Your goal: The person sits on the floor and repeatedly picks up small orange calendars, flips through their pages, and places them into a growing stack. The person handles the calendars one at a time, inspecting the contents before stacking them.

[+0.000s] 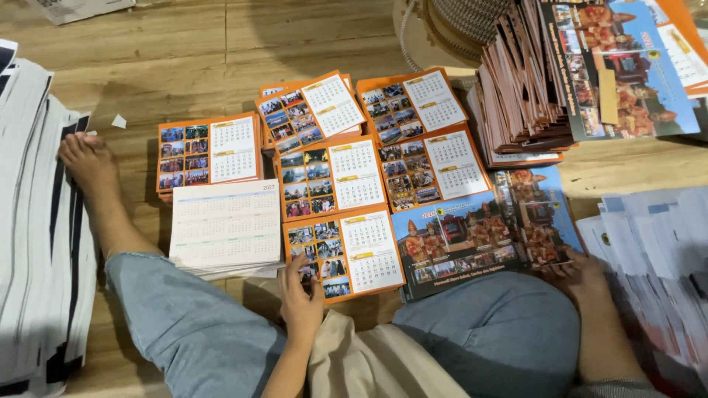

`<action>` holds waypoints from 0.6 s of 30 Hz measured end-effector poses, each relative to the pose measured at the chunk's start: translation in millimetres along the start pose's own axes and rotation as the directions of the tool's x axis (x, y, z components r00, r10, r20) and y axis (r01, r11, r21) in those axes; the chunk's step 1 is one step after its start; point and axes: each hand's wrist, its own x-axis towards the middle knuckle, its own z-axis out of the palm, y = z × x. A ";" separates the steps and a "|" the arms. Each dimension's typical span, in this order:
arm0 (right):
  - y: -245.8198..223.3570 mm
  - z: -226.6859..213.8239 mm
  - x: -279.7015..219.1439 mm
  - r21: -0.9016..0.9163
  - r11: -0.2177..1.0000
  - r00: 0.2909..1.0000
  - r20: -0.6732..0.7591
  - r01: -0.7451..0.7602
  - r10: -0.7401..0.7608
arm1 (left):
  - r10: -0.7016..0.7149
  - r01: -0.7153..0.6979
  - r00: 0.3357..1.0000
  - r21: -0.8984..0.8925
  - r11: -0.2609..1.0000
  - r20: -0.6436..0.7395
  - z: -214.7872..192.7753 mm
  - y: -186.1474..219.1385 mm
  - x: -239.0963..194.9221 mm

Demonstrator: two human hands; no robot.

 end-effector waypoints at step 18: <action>25.9 -29.7 52.9 -0.061 0.980 0.970 -0.171 -0.188 0.175 | -0.167 0.152 0.980 0.131 0.980 0.111 -1.8 24.8 0.9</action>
